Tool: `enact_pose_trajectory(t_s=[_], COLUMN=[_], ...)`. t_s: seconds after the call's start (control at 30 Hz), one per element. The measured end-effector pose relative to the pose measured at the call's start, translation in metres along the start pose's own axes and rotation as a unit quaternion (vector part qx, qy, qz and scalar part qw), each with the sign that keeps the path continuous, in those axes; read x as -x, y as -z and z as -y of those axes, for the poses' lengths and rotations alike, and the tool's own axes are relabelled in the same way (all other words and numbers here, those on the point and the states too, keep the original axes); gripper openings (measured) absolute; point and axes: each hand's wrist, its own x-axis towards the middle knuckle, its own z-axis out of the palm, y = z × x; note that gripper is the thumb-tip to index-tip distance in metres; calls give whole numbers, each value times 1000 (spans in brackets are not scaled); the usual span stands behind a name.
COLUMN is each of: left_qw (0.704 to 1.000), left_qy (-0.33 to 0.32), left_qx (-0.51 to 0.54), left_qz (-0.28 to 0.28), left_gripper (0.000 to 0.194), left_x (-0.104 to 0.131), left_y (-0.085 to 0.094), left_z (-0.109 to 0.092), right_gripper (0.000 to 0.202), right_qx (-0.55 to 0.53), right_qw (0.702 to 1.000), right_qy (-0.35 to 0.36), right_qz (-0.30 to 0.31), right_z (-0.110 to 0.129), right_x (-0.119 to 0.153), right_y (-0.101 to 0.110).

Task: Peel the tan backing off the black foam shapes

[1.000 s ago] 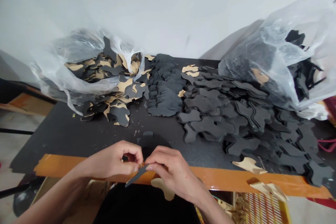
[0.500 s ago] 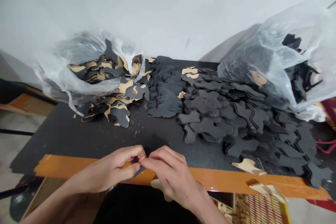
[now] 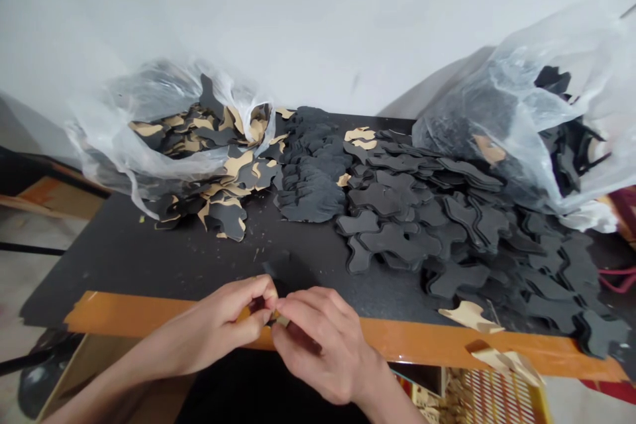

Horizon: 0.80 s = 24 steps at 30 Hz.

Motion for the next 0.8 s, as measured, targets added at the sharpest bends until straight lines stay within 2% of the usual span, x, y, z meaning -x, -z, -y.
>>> enact_pose_trajectory(t_s=[0.13, 0.2, 0.3, 0.43, 0.53, 0.6, 0.7, 0.8], left_qw=[1000, 1000, 999, 998, 987, 979, 980, 979], left_qy=[-5, -11, -31, -43, -39, -51, -49, -18], left_qx=[5, 4, 7, 30, 71, 79, 90, 136], left_qz=[-5, -14, -21, -44, -138, -180, -169, -151], left_gripper=[8, 8, 9, 11, 11, 14, 25, 21], left_x=[0, 1, 2, 0, -2, -3, -3, -4], left_y=[0, 0, 2, 3, 0, -4, -9, -11], left_z=[-1, -2, -3, 2, 9, 14, 20, 25], right_gripper=[46, 45, 45, 12, 12, 12, 9, 7], right_qx=[-28, -32, -51, -148, -157, -156, -195, -285], right_qw=[999, 999, 994, 963, 949, 943, 924, 880], right_qy=[-21, -27, -90, -223, -272, -294, -329, -377], right_qz=[5, -18, -21, 31, 11, 7, 19, 42], right_z=[-1, -2, -4, -4, -1, 1, 2, 3], right_x=[2, 3, 3, -2, -6, -9, -11, -15], right_y=[3, 4, 4, 1, -4, -8, -12, -12])
